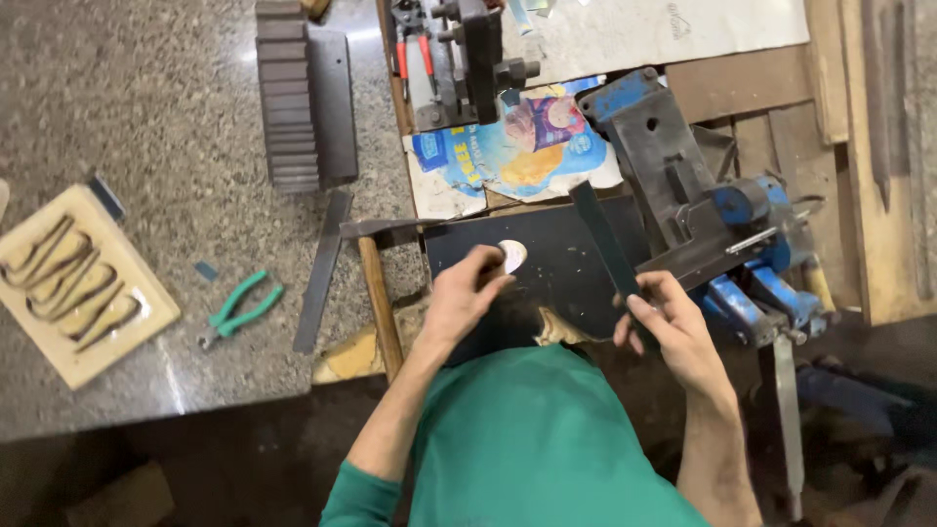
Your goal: The person repeatedly places a small curved wooden piece into a metal jig, presses down a lever to shape it, and then removes it to inspect the fit. This cycle is performed multiple times throughout the clip.
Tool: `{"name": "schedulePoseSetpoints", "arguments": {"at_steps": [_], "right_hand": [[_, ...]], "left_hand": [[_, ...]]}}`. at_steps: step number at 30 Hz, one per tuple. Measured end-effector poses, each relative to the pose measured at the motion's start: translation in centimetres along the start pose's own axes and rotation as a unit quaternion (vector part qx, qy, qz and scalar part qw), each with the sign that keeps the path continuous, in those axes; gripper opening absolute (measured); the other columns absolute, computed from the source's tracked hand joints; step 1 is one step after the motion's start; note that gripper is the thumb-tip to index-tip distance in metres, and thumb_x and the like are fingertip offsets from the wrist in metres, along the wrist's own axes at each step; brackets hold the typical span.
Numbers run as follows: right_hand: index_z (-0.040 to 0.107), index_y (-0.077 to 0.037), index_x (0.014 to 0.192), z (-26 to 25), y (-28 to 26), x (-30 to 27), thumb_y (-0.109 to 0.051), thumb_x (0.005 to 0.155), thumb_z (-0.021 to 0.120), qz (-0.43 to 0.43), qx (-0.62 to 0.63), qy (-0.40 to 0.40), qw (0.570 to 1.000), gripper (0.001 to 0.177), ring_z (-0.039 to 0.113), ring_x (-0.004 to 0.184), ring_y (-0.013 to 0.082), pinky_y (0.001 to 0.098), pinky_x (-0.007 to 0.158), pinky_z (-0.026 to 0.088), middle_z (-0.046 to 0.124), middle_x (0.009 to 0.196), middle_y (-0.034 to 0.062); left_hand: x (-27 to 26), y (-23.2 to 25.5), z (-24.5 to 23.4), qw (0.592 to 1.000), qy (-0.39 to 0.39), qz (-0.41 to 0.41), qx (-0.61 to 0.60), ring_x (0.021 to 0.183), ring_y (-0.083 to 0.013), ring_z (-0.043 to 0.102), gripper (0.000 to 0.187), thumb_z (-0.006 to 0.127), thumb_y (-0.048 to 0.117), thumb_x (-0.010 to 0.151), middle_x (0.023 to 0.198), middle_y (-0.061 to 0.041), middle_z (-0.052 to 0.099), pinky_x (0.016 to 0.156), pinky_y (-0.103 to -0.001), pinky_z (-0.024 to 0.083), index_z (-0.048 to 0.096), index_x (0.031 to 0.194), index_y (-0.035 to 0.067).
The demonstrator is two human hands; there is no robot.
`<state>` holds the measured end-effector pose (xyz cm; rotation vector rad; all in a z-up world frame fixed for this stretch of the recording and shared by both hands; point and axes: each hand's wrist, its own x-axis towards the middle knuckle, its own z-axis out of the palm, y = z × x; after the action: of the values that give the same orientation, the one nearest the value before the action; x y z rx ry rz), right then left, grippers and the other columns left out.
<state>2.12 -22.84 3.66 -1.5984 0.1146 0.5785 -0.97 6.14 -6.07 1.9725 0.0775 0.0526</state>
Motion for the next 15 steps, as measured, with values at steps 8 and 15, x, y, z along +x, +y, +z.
{"name": "schedulePoseSetpoints", "arguments": {"at_steps": [8, 15], "right_hand": [[0.073, -0.008, 0.127, 6.1, -3.7, -3.2, 0.002, 0.086, 0.072, -0.206, -0.361, 0.066, 0.907, 0.042, 0.062, 0.074, 0.0147, 0.0296, 0.070, 0.051, 0.068, 0.083, 0.0071], [0.074, -0.012, 0.124, 7.8, -8.1, -3.3, 0.001, 0.082, 0.076, -0.270, -0.454, 0.034, 0.849, 0.044, 0.060, 0.072, 0.0183, 0.0314, 0.067, 0.047, 0.066, 0.082, 0.0077]], "left_hand": [[0.2, 3.4, -8.1, 0.991, -0.039, 0.062, -0.111, 0.096, -0.0210, 0.073, 0.031, 0.078, 0.010, 0.089, 0.107, -0.006, 0.078, 0.086, -0.033, 0.057, 0.075, 0.121, 0.009], [-0.4, 4.1, -13.0, 0.983, -0.079, 0.166, 0.011, 0.098, -0.0230, 0.069, 0.030, 0.078, 0.012, 0.086, 0.104, -0.004, 0.076, 0.086, -0.035, 0.055, 0.078, 0.116, 0.013]]}}
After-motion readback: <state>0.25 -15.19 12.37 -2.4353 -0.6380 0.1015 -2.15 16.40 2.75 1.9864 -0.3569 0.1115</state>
